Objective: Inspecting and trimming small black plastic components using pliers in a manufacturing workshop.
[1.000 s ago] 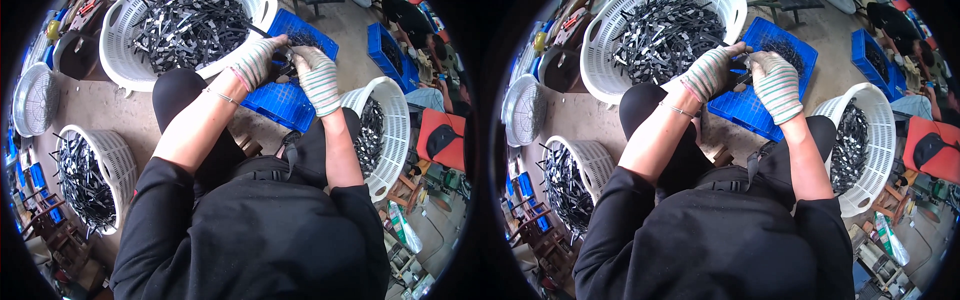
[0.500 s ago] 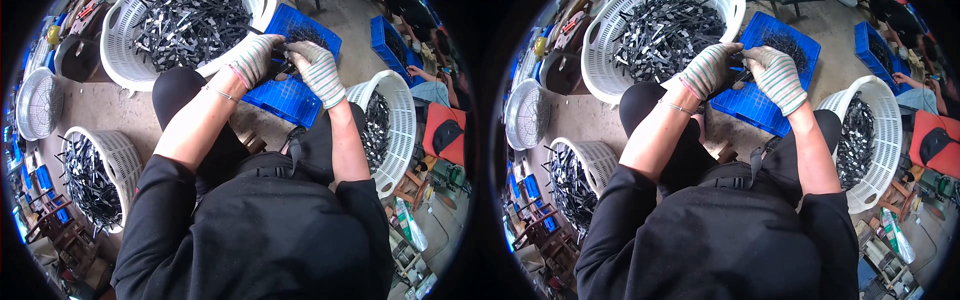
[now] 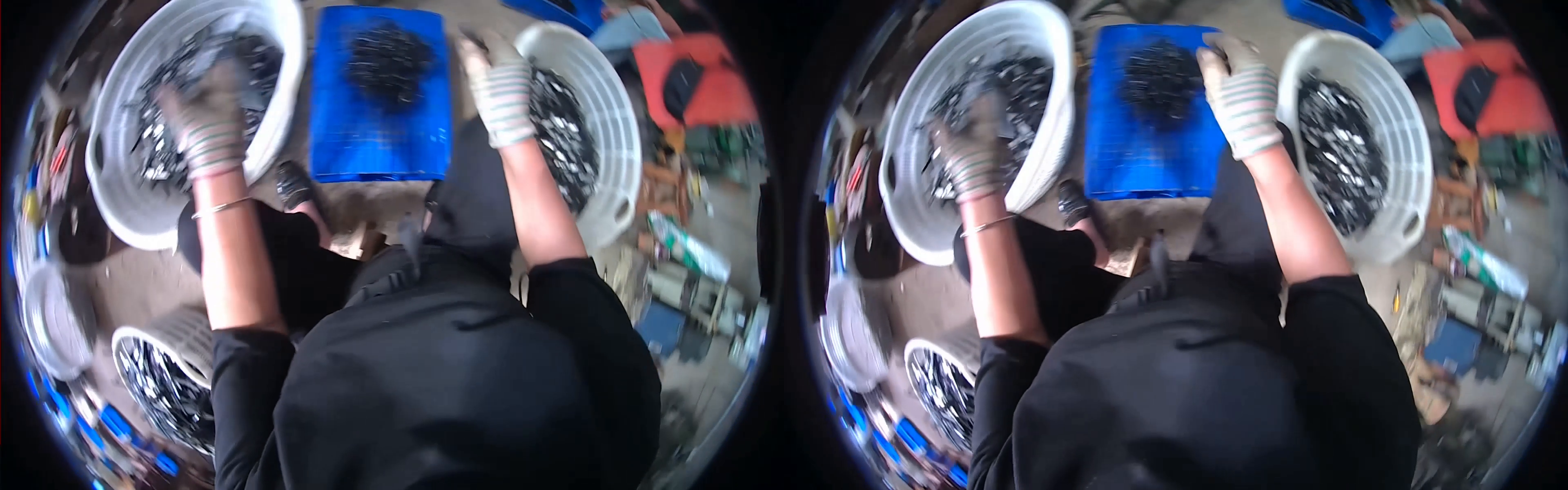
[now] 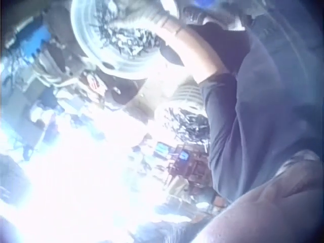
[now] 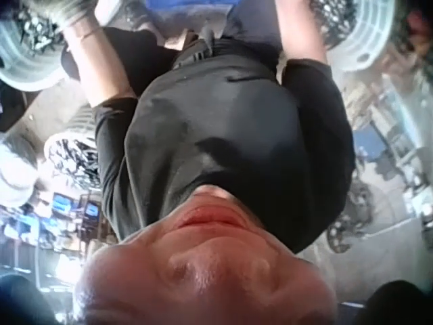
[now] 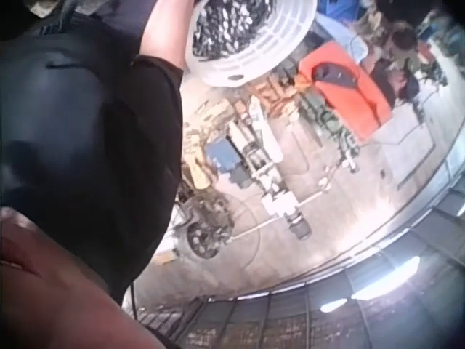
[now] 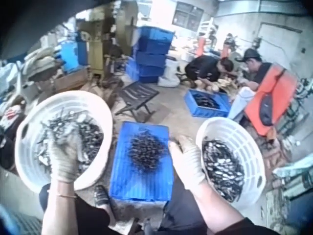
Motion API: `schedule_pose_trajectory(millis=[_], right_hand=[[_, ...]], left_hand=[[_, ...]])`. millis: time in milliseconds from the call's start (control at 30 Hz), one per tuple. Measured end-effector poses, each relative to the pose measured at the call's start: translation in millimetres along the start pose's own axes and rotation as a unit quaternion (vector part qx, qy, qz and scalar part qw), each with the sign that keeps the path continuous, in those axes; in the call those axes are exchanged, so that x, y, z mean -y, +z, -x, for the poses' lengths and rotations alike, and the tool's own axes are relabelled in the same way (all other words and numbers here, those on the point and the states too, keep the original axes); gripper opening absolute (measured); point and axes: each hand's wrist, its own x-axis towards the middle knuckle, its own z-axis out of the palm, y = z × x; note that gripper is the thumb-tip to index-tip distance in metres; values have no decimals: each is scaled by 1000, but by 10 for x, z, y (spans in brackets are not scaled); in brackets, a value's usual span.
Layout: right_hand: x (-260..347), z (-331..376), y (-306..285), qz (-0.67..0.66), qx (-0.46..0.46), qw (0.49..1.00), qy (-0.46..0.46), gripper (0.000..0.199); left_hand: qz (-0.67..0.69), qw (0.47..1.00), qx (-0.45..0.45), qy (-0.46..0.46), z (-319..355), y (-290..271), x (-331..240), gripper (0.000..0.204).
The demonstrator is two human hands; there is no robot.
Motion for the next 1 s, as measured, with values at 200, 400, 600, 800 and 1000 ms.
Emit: schedule_pose_trajectory(millis=[200,400,600,800,1000], right_hand=[[-1791,-67,-987,189,-97,963,164,32],[-3565,702,-1228,321,235,799,450,39],[-3978,668,-979,310,155,827,443,40],[-3819,207,-416,281,155,834,450,45],[-3941,174,-411,241,185,832,464,44]], left_hand=[[-178,907,-381,-32,-103,202,718,46],[-238,937,-254,-44,-190,262,926,37],[-288,919,-243,-113,-294,106,1126,38],[-355,889,-254,-141,-222,209,1259,47],[-377,877,-242,-171,-247,285,1384,46]])
